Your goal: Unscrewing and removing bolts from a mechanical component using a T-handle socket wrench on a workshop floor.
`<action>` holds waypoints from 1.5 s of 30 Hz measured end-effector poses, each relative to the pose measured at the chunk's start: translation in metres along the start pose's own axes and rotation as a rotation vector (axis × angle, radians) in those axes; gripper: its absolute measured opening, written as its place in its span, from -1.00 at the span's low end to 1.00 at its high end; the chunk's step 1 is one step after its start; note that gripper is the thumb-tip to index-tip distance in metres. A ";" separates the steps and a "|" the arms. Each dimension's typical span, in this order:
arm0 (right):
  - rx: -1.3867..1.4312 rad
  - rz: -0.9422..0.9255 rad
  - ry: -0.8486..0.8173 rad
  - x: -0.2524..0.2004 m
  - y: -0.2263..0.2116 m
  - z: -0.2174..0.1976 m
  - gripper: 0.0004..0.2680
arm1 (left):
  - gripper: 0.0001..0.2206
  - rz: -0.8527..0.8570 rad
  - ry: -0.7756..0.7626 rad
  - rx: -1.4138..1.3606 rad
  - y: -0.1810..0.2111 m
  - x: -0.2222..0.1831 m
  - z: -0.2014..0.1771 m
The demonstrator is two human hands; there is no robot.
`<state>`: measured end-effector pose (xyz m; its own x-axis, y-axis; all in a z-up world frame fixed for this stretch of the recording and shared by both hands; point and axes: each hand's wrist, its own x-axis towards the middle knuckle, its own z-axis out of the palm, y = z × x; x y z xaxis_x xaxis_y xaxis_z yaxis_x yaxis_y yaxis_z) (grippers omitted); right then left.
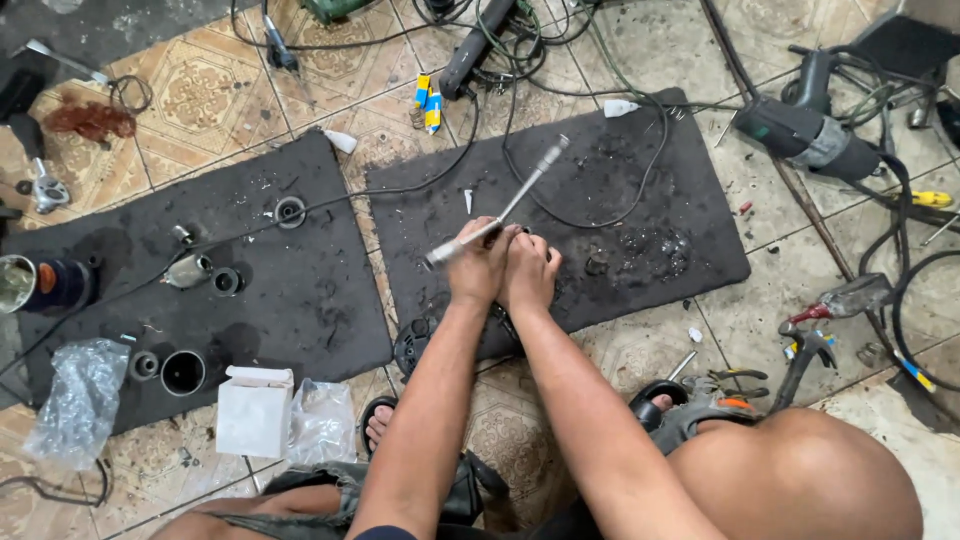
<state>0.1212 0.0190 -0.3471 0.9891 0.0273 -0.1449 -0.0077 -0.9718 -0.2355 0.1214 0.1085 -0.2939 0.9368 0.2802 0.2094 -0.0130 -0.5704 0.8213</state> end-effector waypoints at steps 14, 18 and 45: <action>0.080 0.068 -0.094 0.006 0.001 -0.002 -0.85 | -0.42 -0.557 -0.613 -1.109 -0.035 0.028 -0.012; 0.056 0.006 -0.092 -0.001 -0.001 -0.010 -0.85 | -0.50 -0.427 -0.644 -1.231 -0.019 0.021 -0.028; 0.042 0.072 -0.129 0.009 0.025 0.034 -0.72 | -0.70 -0.333 -0.251 -0.484 0.019 0.011 0.014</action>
<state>0.1253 0.0034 -0.3870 0.9587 -0.0093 -0.2843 -0.0865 -0.9617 -0.2600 0.1367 0.0900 -0.2828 0.9705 0.1593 -0.1809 0.1916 -0.0546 0.9799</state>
